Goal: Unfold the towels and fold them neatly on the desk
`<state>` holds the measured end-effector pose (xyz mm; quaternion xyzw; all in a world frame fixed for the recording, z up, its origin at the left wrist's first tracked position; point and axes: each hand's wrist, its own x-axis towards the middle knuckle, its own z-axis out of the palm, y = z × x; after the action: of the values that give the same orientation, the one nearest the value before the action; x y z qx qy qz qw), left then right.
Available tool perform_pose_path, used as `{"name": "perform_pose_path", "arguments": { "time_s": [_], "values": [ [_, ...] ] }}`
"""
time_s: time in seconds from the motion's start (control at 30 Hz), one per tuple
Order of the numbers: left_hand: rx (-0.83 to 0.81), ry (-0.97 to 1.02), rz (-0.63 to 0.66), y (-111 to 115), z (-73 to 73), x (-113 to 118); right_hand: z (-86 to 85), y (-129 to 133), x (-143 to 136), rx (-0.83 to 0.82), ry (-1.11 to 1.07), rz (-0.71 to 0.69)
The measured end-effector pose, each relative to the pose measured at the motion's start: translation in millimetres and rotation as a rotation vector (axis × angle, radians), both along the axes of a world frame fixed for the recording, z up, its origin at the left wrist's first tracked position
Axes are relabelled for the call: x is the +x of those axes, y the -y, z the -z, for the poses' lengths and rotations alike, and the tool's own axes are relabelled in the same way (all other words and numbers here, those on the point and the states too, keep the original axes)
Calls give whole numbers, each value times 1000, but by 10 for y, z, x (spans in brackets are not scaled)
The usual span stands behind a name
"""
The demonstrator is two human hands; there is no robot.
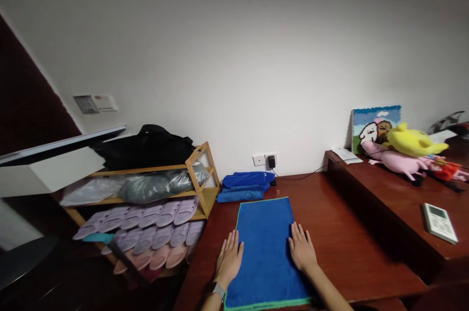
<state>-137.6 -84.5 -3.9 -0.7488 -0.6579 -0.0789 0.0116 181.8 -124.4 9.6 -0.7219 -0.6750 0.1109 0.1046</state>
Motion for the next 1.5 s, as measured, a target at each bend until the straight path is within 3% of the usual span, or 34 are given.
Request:
{"name": "perform_pose_path", "arguments": {
  "time_s": [0.1, 0.2, 0.27, 0.43, 0.53, 0.63, 0.83, 0.97, 1.1, 1.3, 1.5],
  "values": [
    [3, -17, 2, -12, -85, 24, 99, 247, 10, -1, -25, -10],
    [57, 12, 17, 27, -190, 217, 147, 372, -13, 12, -22, -6],
    [79, 51, 89, 108, -245, 500, 152, 387, -32, 29, -17, 5],
    [20, 141, 409, 427, -262, 1432, 163, 366, -31, 49, 0, -8],
    [-35, 153, 439, 563, -227, 1682, 174, 370, -12, 50, 16, -29],
    [-39, 127, 413, 623, -180, 1481, 176, 382, -10, 58, 4, -14],
    [7, 38, 176, 772, -23, 394, 143, 378, -36, 62, 2, 2],
    [58, 26, 93, 909, 101, -32, 128, 389, -40, 63, 16, 5],
    [111, 41, 92, 943, 156, -69, 239, 582, -41, 126, 2, 15],
    [84, 62, 104, 940, 91, -35, 421, 983, -59, 132, -8, 35],
    [93, 50, 105, 931, 61, -80, 418, 1020, -86, 183, -33, 12]
  ]
}}
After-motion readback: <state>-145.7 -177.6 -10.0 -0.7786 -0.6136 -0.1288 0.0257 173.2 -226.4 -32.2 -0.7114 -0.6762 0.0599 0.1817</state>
